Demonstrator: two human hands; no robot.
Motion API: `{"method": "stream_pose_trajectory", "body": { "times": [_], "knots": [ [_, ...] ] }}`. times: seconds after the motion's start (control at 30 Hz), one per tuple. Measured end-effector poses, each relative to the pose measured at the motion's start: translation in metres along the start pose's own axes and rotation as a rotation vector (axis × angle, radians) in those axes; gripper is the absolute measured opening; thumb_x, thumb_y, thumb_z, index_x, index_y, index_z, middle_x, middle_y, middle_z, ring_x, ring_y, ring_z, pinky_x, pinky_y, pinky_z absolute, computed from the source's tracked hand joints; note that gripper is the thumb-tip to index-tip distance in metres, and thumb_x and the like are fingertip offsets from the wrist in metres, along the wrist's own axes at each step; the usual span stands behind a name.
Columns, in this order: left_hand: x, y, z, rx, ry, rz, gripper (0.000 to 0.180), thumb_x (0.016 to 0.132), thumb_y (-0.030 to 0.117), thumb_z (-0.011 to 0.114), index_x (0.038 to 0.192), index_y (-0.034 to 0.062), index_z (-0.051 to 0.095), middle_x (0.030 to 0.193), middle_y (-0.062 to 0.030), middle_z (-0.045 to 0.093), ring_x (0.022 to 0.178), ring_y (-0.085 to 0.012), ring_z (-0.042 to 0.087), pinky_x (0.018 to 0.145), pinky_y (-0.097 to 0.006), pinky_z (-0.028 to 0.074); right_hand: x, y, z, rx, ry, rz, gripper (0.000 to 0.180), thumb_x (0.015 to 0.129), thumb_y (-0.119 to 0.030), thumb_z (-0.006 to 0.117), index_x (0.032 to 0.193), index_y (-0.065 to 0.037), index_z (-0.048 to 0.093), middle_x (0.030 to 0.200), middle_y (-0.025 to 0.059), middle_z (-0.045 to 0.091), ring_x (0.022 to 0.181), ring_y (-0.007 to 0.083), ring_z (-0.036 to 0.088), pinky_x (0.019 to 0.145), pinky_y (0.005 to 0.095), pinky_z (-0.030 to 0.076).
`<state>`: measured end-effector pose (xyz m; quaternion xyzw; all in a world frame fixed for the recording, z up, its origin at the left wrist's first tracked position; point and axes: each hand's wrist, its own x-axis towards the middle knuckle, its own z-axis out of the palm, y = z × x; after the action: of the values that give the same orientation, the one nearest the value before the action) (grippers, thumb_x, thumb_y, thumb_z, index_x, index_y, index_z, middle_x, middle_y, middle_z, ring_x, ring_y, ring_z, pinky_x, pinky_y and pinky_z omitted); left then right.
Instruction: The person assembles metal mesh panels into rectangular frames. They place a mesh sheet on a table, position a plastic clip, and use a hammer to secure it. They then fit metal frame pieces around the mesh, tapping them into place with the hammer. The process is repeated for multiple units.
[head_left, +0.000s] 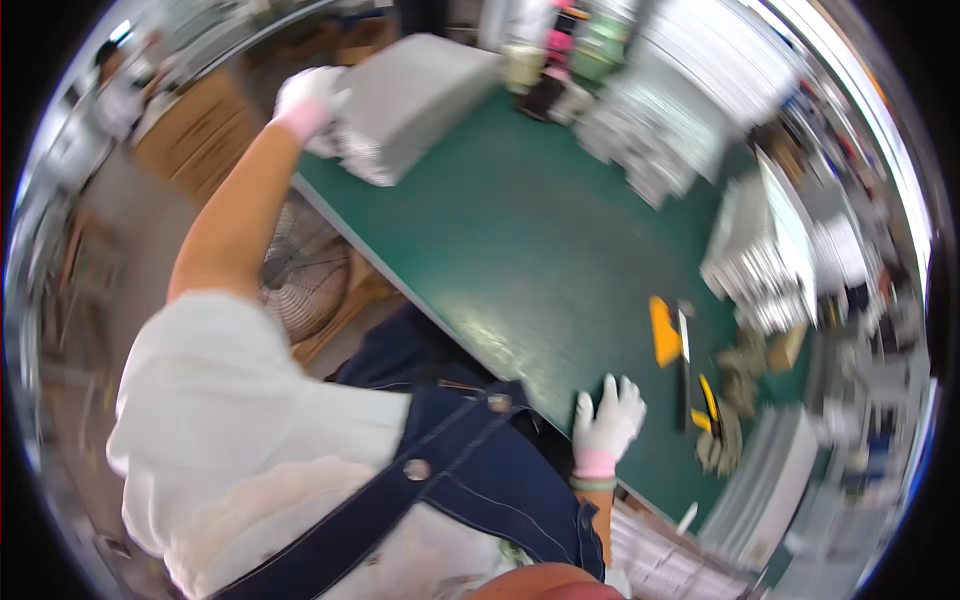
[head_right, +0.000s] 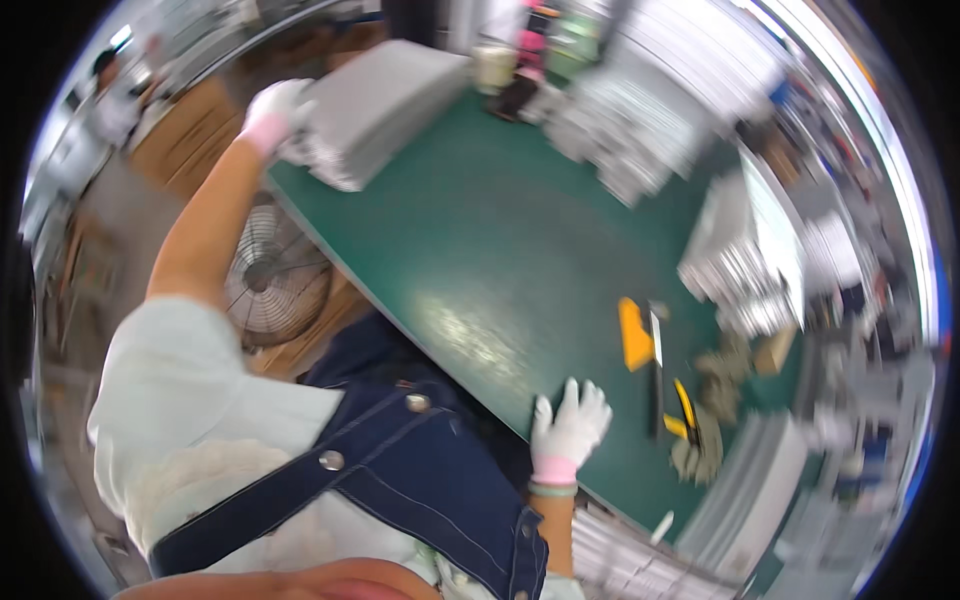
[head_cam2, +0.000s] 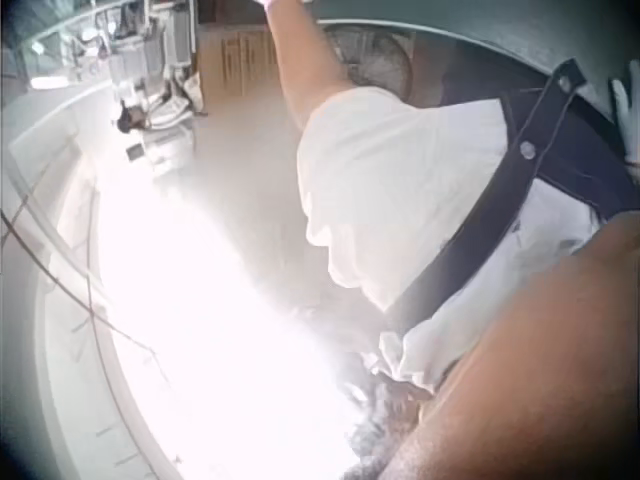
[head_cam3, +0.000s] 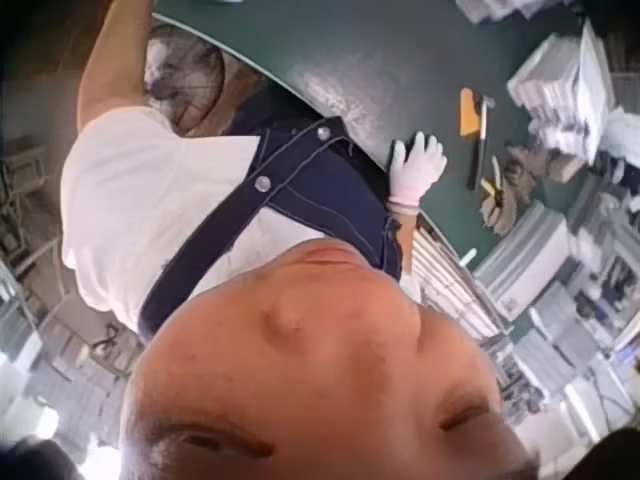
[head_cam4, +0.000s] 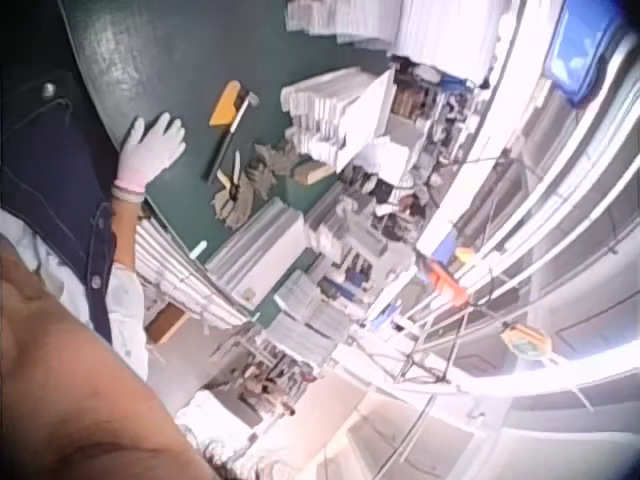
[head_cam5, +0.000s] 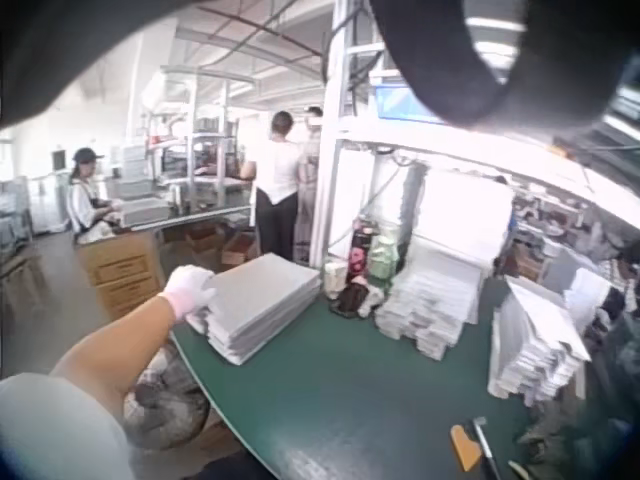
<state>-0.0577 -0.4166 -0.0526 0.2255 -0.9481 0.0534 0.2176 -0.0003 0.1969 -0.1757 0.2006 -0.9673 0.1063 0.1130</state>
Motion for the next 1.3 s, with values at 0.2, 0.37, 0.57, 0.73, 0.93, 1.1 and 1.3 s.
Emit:
{"method": "stream_pose_trajectory", "body": {
  "times": [0.2, 0.37, 0.57, 0.73, 0.93, 1.1, 1.3],
  "knots": [
    [0.018, -0.077, 0.026, -0.219, -0.353, -0.083, 0.073, 0.081, 0.043, 0.07, 0.138, 0.0021, 0.052, 0.136, -0.019, 0.057, 0.126, -0.0327, 0.055, 0.107, -0.039, 0.043, 0.006, -0.003, 0.025, 0.058, 0.107, -0.058, 0.044, 0.086, -0.024, 0.065, 0.121, 0.002, 0.06, 0.129, 0.0247, 0.057, 0.122, 0.0453, 0.049, 0.106, 0.0539, 0.037],
    [0.033, -0.057, 0.006, -0.041, -0.608, -0.145, 0.081, 0.074, 0.042, 0.078, 0.139, 0.0014, 0.052, 0.136, -0.0184, 0.057, 0.127, -0.032, 0.054, 0.107, -0.039, 0.043, 0.006, -0.002, 0.025, -0.005, 0.091, -0.013, 0.043, 0.086, -0.023, 0.065, 0.12, 0.003, 0.061, 0.129, 0.0244, 0.057, 0.123, 0.0438, 0.05, 0.106, 0.0517, 0.038],
    [0.057, -0.053, -0.002, -0.06, -0.332, -0.271, 0.044, 0.077, 0.021, 0.067, 0.119, 0.008, 0.063, 0.115, -0.015, 0.069, 0.107, -0.0333, 0.067, 0.094, -0.04, 0.052, 0.009, -0.007, 0.025, -0.005, 0.095, 0.01, 0.043, 0.085, -0.022, 0.066, 0.12, 0.003, 0.061, 0.128, 0.024, 0.058, 0.122, 0.0431, 0.051, 0.105, 0.0514, 0.039],
    [0.05, -0.038, -0.016, 0.017, -0.483, -0.274, 0.056, 0.075, 0.037, 0.073, 0.119, 0.0038, 0.064, 0.117, -0.0171, 0.068, 0.112, -0.0317, 0.065, 0.094, -0.041, 0.052, 0.006, -0.007, 0.027, -0.014, 0.096, 0.04, 0.043, 0.085, -0.022, 0.066, 0.12, 0.003, 0.061, 0.127, 0.0235, 0.059, 0.122, 0.0423, 0.052, 0.105, 0.0507, 0.04],
    [0.05, -0.049, -0.001, 0.031, -0.641, -0.067, 0.065, 0.068, 0.036, 0.08, 0.117, -0.0035, 0.065, 0.114, -0.0201, 0.068, 0.109, -0.0328, 0.065, 0.092, -0.04, 0.053, 0.007, -0.004, 0.029, 0.005, 0.119, 0.018, 0.042, 0.085, -0.022, 0.066, 0.119, 0.002, 0.062, 0.127, 0.0227, 0.06, 0.122, 0.042, 0.052, 0.105, 0.0505, 0.04],
    [0.061, -0.067, -0.013, -0.114, -0.296, -0.013, 0.049, 0.069, 0.034, 0.078, 0.106, 0.0023, 0.073, 0.103, -0.0197, 0.071, 0.094, -0.0333, 0.069, 0.083, -0.039, 0.055, 0.011, -0.002, 0.028, -0.012, 0.108, 0.017, 0.041, 0.086, -0.022, 0.066, 0.12, 0.002, 0.062, 0.127, 0.0226, 0.06, 0.122, 0.0411, 0.053, 0.105, 0.0488, 0.04],
    [0.067, -0.078, -0.028, -0.234, -0.407, -0.254, 0.057, 0.071, 0.037, 0.073, 0.118, 0.0048, 0.067, 0.116, -0.0159, 0.068, 0.105, -0.0298, 0.065, 0.09, -0.037, 0.051, 0.006, -0.001, 0.031, -0.006, 0.134, 0.007, 0.042, 0.084, -0.023, 0.067, 0.118, 0.001, 0.062, 0.126, 0.0225, 0.06, 0.121, 0.0418, 0.052, 0.105, 0.0506, 0.04]
  ]
}}
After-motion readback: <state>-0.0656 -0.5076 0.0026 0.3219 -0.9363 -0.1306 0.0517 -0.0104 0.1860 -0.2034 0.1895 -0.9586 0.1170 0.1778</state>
